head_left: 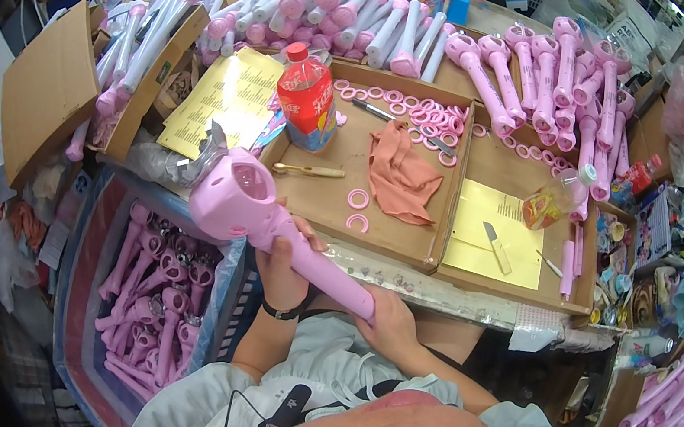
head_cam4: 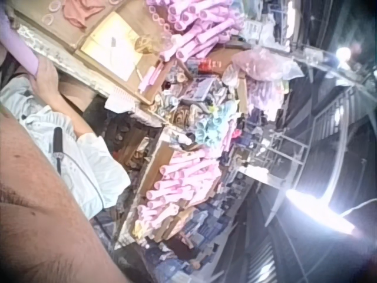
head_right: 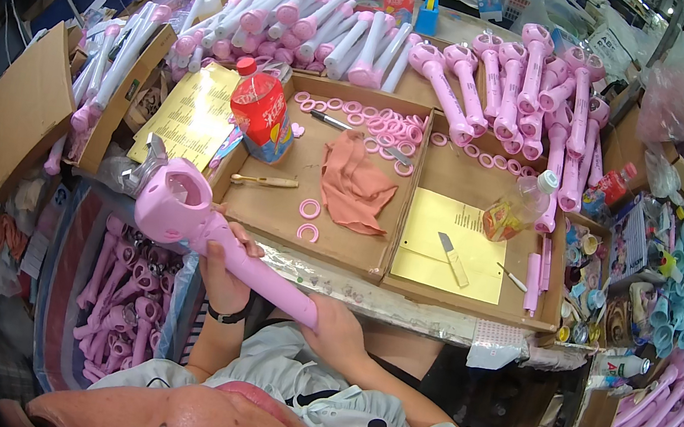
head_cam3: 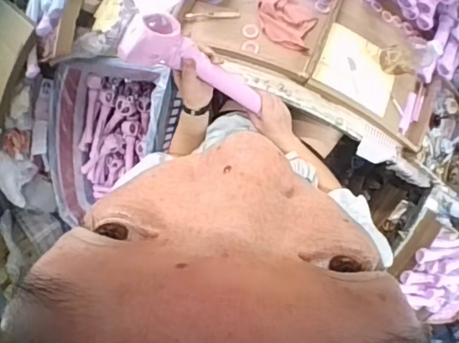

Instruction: The person assembles pink light sticks by inserting a small metal piece into the top of each stick, wiping the surface with a cloth, and placing the finished item on the table. The person repeats this process for multiple sticks, handling them one at a time.

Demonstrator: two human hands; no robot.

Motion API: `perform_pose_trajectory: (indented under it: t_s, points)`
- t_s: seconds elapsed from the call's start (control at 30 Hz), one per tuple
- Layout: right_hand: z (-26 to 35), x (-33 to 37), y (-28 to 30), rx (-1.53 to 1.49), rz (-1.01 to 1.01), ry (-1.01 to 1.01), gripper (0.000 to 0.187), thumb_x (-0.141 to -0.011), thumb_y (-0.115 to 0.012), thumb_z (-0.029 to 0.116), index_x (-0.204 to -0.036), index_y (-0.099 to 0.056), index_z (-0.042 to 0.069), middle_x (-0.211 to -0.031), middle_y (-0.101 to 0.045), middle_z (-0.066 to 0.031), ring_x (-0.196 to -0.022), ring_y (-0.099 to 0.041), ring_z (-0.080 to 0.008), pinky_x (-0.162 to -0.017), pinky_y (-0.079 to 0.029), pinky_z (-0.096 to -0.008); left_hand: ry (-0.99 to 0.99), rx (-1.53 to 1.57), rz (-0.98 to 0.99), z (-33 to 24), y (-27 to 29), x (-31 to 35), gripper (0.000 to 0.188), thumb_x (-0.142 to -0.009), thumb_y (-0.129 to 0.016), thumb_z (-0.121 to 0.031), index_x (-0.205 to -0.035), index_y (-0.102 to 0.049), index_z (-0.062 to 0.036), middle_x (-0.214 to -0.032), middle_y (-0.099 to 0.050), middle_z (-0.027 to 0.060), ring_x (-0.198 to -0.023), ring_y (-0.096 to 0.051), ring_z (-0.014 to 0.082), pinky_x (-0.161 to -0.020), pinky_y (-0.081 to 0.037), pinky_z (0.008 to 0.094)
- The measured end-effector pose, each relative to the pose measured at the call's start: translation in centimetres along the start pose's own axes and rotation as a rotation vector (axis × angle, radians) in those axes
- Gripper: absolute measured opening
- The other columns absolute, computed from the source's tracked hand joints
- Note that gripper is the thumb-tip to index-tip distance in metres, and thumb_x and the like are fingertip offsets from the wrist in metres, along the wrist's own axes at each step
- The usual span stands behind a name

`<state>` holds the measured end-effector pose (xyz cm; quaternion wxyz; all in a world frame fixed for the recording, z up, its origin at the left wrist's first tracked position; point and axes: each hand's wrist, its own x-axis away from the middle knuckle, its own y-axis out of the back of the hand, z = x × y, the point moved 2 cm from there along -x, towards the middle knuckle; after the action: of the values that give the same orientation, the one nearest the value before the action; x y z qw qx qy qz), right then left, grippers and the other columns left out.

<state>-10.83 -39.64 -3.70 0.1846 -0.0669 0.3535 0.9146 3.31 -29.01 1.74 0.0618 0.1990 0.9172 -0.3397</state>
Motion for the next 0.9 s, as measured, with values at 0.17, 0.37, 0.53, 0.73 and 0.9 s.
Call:
perform_pose_trajectory:
  t_s: [0.17,0.37,0.53,0.73,0.9]
  points:
    - [0.2,-0.4,1.7,-0.304,0.308,0.023,0.031,-0.078,-0.066,0.021,-0.104,-0.056,0.007,-0.094,-0.061,-0.0123,-0.083,-0.059,-0.0309,-0.072,-0.048,-0.0379,0.063,0.112,0.025,-1.6,1.1,-1.0,0.063,-0.085,-0.060,-0.040,-0.131,-0.032,-0.0067,-0.081,-0.050,0.0062,-0.061,-0.051,0.0153,-0.058,-0.045,0.0314]
    - [-1.8,-7.2,7.3,0.113,-0.175,0.171,0.018,-0.079,-0.062,0.015,-0.095,-0.060,0.006,-0.086,-0.060,-0.0109,-0.079,-0.060,-0.0290,-0.069,-0.047,-0.0389,0.129,0.035,0.044,-1.9,2.1,-1.3,0.046,-0.087,-0.058,-0.039,-0.112,-0.043,-0.0034,-0.084,-0.054,0.0095,-0.061,-0.055,0.0171,-0.054,-0.047,0.0303]
    - [-4.4,-15.2,8.4,0.477,-0.090,0.191,0.027,-0.077,-0.062,0.014,-0.102,-0.055,0.007,-0.091,-0.057,-0.0124,-0.084,-0.058,-0.0317,-0.069,-0.047,-0.0431,0.137,0.037,0.019,-1.4,1.5,-0.9,0.042,-0.087,-0.059,-0.034,-0.110,-0.043,-0.0027,-0.089,-0.057,0.0122,-0.064,-0.059,0.0194,-0.056,-0.050,0.0309]
    - [-6.2,-17.1,8.3,0.478,-0.073,0.070,0.034,-0.073,-0.063,0.015,-0.105,-0.054,0.011,-0.103,-0.056,-0.0149,-0.096,-0.056,-0.0327,-0.072,-0.048,-0.0435,0.127,-0.022,0.000,-1.2,1.3,-1.0,0.042,-0.087,-0.059,-0.030,-0.115,-0.043,-0.0029,-0.094,-0.059,0.0136,-0.073,-0.063,0.0226,-0.064,-0.053,0.0332]
    - [-7.5,-17.2,6.7,0.582,0.213,-0.028,0.031,-0.078,-0.060,0.019,-0.107,-0.055,0.008,-0.099,-0.057,-0.0159,-0.094,-0.056,-0.0336,-0.073,-0.048,-0.0441,0.195,0.000,0.041,-0.5,1.1,-1.2,0.038,-0.088,-0.058,-0.023,-0.115,-0.042,-0.0020,-0.095,-0.060,0.0142,-0.075,-0.063,0.0233,-0.070,-0.054,0.0361]
